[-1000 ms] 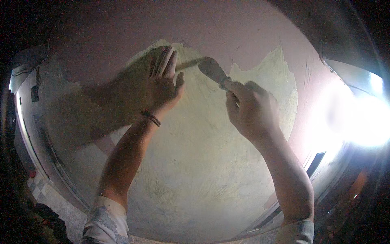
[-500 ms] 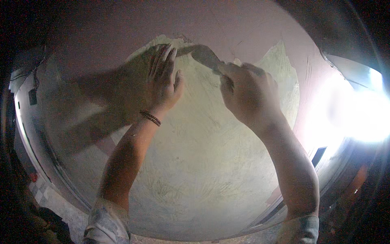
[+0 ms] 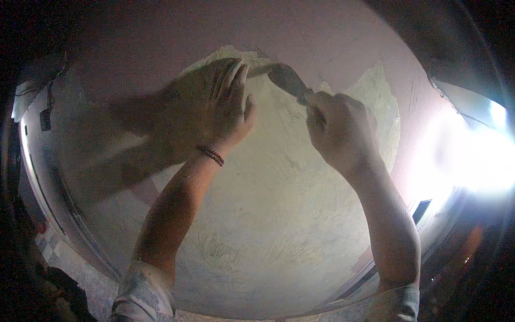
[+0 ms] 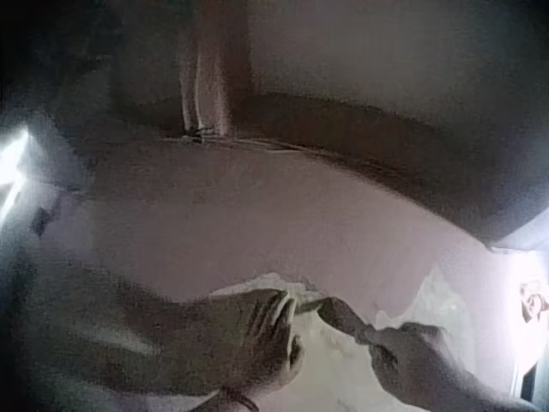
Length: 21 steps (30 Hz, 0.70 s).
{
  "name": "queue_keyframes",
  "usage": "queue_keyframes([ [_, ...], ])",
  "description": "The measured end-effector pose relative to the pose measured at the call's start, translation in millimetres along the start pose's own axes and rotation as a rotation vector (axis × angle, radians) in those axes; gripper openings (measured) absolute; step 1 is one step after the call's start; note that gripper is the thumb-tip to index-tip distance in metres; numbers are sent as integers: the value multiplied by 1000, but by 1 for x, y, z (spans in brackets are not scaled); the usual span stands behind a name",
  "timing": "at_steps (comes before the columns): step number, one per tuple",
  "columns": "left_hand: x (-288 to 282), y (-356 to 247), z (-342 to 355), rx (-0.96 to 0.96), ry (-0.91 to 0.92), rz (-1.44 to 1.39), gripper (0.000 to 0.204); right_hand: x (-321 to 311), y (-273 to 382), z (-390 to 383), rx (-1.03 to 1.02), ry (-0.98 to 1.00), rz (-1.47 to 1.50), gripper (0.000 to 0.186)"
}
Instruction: The person applies plaster to a wall using a trowel, spreading and smoothing the material across the surface. The person repeatedly scoops plaster and spreads it in broad strokes, gradually covering more of the wall area.
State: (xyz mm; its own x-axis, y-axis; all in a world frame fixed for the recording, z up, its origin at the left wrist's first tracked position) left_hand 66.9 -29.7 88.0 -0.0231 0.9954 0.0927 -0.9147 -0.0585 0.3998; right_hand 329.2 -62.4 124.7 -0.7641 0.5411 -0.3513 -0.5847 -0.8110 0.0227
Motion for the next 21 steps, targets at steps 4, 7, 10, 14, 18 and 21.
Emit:
queue_keyframes([
  [4,1,-2,3,-48,24,-31,69,18,4,28,-163,-128,-106,14],
  [7,-4,-4,-6,-101,86,9,72,35,-15,28,-233,-205,-72,15],
  [10,-22,-7,-46,-151,144,75,73,47,-39,-23,-117,-124,-146,18],
  [14,-53,-8,-138,-258,289,173,77,53,-64,-125,63,44,43,23],
  [18,-77,-15,-227,-429,286,237,83,68,-75,-238,423,131,315,21],
  [21,-94,-18,-271,-628,243,212,87,78,-77,-336,750,204,418,23],
])
Point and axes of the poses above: each hand's wrist, its own z-axis towards the middle knuckle, its own x-axis out of the palm, y = z × x, the point moved 1 cm from there along z, towards the middle knuckle, and after that the axes turned 10 degrees about x, right-handed, at the moved point
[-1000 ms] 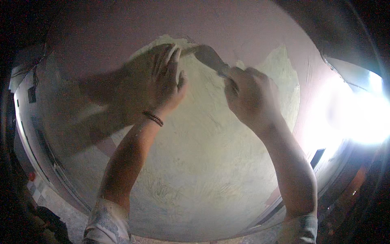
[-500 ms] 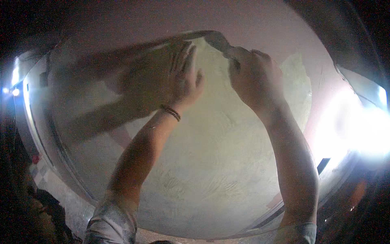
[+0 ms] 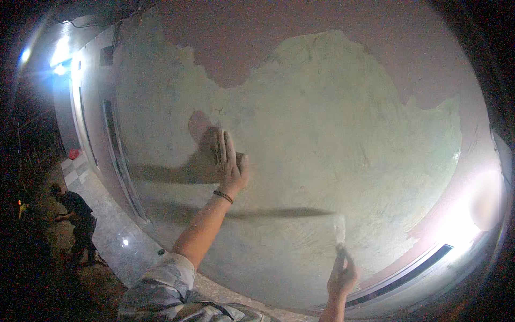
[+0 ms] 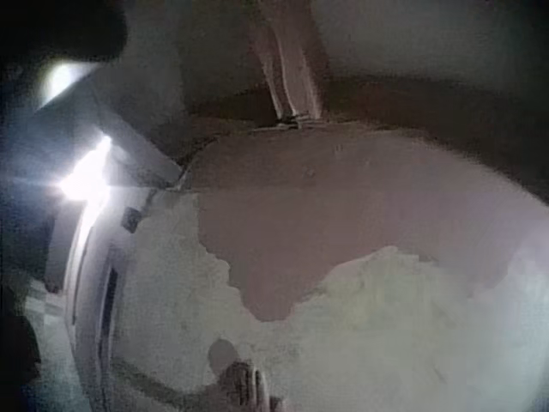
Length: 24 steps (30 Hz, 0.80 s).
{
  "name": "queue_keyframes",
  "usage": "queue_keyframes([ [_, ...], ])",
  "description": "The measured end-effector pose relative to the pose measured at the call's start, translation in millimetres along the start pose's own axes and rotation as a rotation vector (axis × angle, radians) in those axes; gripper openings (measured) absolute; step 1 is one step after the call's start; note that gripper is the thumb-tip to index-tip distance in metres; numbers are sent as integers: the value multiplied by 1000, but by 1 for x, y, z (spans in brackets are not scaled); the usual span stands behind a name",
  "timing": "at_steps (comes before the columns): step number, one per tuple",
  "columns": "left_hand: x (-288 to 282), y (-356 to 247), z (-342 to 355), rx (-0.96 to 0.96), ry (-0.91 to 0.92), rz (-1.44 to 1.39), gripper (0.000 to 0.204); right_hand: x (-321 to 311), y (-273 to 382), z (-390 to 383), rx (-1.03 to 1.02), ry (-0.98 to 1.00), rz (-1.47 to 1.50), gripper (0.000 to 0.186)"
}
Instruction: The person applies plaster to a wall using a trowel, spreading and smoothing the material across the surface. The person repeatedly scoops plaster and spreads it in broad strokes, gradually covering more of the wall area.
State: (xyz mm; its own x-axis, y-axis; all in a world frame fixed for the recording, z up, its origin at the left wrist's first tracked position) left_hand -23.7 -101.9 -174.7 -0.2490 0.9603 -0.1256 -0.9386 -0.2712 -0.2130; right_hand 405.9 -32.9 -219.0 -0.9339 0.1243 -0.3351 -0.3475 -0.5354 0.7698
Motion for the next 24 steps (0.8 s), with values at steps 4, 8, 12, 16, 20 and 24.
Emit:
queue_keyframes([
  [4,1,24,-34,-143,52,-41,86,-8,-70,-88,377,203,79,31],
  [8,0,22,-72,-229,160,-96,86,-20,-98,-138,592,305,76,48],
  [12,-37,-38,-145,-171,386,-137,82,-18,-97,-145,488,283,268,34],
  [16,-84,-121,-217,-339,666,-790,58,10,-71,-144,454,426,351,49],
  [20,-101,-149,-230,-774,696,-1186,44,63,-25,-138,103,502,252,42],
  [24,-114,-132,-195,-883,517,-1005,42,102,16,-125,32,719,150,35],
])
Point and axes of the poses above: each hand's wrist, its own z-axis towards the middle knuckle, its own x-axis out of the palm, y = z × x, the point moved 1 cm from there along z, towards the middle knuckle, and after that the axes turned 10 degrees about x, right-handed, at the moved point
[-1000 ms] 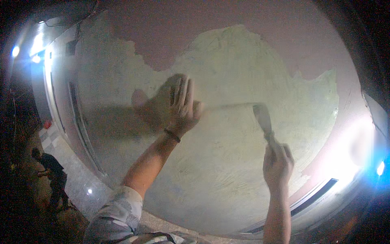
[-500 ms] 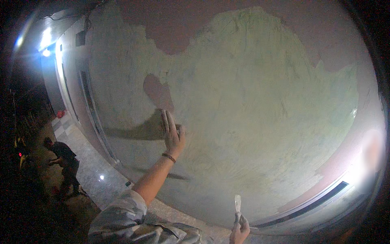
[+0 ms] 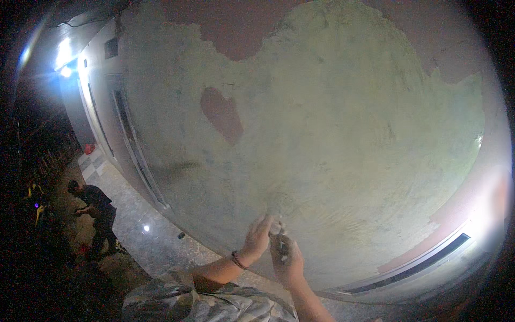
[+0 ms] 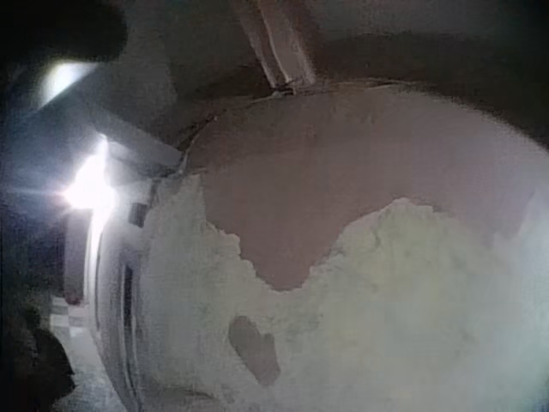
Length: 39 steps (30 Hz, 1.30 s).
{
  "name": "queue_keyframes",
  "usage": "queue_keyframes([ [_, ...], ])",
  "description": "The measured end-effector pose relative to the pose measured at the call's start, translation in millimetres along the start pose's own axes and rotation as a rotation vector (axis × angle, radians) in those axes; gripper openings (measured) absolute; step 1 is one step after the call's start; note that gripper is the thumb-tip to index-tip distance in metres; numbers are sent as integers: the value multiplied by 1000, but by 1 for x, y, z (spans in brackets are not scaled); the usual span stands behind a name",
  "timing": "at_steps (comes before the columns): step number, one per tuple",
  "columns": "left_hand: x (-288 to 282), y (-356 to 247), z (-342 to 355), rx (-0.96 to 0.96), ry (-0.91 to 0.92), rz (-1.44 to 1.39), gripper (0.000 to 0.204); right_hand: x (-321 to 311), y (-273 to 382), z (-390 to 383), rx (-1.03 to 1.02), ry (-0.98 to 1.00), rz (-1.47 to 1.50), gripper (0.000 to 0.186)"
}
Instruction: The person applies plaster to a wall using a trowel, spreading and smoothing the material across the surface. The person repeatedly scoops plaster and spreads it in broad strokes, gradually covering more of the wall area.
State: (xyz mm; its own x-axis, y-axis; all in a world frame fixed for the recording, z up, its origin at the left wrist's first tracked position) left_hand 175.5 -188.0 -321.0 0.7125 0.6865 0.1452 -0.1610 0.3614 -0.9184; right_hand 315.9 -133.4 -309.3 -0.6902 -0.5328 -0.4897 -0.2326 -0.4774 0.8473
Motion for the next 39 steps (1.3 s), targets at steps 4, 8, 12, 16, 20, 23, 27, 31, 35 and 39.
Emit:
queue_keyframes([
  [4,-32,-47,44,152,-258,-132,34,-13,42,36,-195,7,-160,39],
  [8,-104,-90,136,419,-358,340,29,-86,77,95,-367,-525,-361,45],
  [12,-149,-105,204,547,-369,515,30,-164,80,157,-763,-987,-629,54],
  [16,-152,-117,215,664,-494,849,30,-185,54,188,-804,-1069,-823,56],
  [20,-144,-127,207,576,-486,914,30,-183,32,201,-834,-1105,-855,55],
  [23,-142,-128,206,522,-490,1024,30,-183,26,206,-836,-1123,-863,52],
  [27,-144,-125,209,555,-505,1027,28,-185,26,207,-842,-1128,-876,52],
  [31,-146,-126,206,503,-483,1035,26,-184,30,202,-805,-1121,-896,52],
  [35,-143,-129,202,643,-535,1146,24,-185,32,199,-833,-1111,-881,50],
  [39,-143,-126,204,573,-525,1101,24,-188,28,200,-834,-1109,-874,49],
])
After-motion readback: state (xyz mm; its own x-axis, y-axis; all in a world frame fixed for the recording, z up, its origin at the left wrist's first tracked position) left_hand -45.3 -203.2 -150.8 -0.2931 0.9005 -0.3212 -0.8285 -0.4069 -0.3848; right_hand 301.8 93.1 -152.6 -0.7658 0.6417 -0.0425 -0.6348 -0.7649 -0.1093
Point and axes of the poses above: each hand's wrist, its own z-axis towards the middle knuckle, its own x-axis out of the palm, y = z × x, the point moved 1 cm from there along z, towards the middle knuckle, and after that the axes turned 10 degrees about x, right-handed, at the moved point
